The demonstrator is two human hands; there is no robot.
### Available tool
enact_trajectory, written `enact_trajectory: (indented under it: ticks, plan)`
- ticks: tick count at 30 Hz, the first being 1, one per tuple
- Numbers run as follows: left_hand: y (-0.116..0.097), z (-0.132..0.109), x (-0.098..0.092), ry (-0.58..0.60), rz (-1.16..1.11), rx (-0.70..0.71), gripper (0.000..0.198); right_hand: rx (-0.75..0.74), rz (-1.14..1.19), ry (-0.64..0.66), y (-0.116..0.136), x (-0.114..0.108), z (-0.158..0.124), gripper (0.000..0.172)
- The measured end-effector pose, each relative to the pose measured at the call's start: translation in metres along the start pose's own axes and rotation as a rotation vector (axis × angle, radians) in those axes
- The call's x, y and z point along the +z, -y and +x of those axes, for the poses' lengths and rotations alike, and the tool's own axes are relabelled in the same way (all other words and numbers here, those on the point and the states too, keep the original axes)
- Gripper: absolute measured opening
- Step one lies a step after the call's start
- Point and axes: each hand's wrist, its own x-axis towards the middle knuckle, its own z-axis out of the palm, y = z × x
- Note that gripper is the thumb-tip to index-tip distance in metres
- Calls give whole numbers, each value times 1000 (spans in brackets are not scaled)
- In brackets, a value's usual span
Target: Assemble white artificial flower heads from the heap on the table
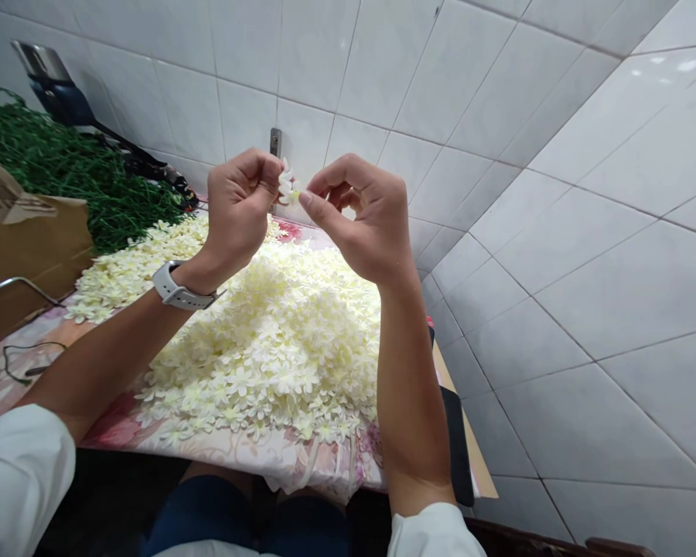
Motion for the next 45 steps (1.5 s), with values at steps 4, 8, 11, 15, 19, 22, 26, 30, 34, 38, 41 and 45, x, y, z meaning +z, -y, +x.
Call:
enact_trajectory:
  ticks: [4,8,11,15,19,22,26,30,34,38,41,45]
  plan:
    - [5,3,-4,87,23,-109,40,13,-9,-50,-2,-7,0,26]
    - [13,0,-6,240,90,-207,34,32,32,-73,-6,-11,-1,28]
    - [16,-2,-6,355,155,-256,28,51,67,-84,-7,-10,-1,30]
    - [17,0,-7,442,288,-215,20,47,103,-94,-6,-8,-1,29]
    - [15,2,-9,430,303,-147,13,15,119,-93,-7,-8,0,29]
    - [5,2,-8,351,192,-78,9,-11,111,-117,-8,-9,1,30]
    - [-15,-2,-4,259,26,-15,29,-37,47,-183,-11,-9,1,32]
    - [-24,-6,1,224,-27,20,32,-11,-6,-179,-8,-7,2,43]
    - [-18,-6,1,184,-72,59,31,-4,11,-170,0,-6,2,46]
    - [-13,-5,1,145,-116,36,17,-15,52,-145,4,-5,2,48]
    - [-15,-5,1,125,-111,33,15,-35,87,-113,2,-5,2,47]
    - [-15,-3,0,82,-75,14,22,12,74,-57,-3,-7,1,48]
